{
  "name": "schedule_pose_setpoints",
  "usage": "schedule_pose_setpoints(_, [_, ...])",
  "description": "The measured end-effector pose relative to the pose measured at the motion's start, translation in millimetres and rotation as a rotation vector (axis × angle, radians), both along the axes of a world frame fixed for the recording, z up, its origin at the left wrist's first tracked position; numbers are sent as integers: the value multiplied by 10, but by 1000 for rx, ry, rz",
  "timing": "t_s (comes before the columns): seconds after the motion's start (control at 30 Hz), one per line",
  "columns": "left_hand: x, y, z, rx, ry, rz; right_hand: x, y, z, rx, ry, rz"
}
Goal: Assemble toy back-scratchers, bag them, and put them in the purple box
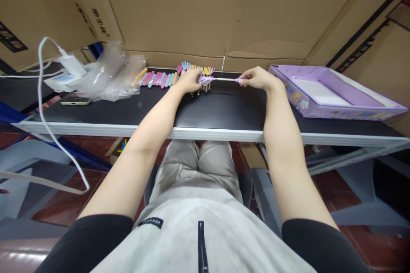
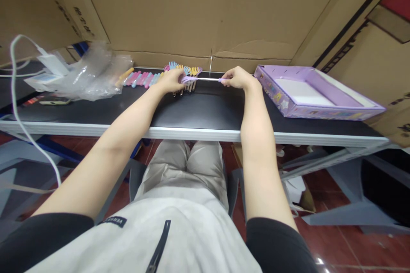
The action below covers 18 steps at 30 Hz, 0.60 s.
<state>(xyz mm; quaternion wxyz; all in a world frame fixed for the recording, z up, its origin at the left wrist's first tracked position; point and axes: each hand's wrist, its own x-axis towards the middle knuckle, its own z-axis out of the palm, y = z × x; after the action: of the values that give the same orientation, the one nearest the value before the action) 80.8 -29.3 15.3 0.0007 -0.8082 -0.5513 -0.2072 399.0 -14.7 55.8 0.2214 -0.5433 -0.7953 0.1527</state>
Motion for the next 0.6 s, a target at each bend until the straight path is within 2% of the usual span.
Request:
schedule_pose_setpoints(0.37, [37, 113, -81, 56, -29, -79, -233, -171, 53, -47, -2, -77])
schedule_pose_setpoints(0.6, [87, 148, -106, 75, -56, -130, -247, -44, -47, -25, 48, 36])
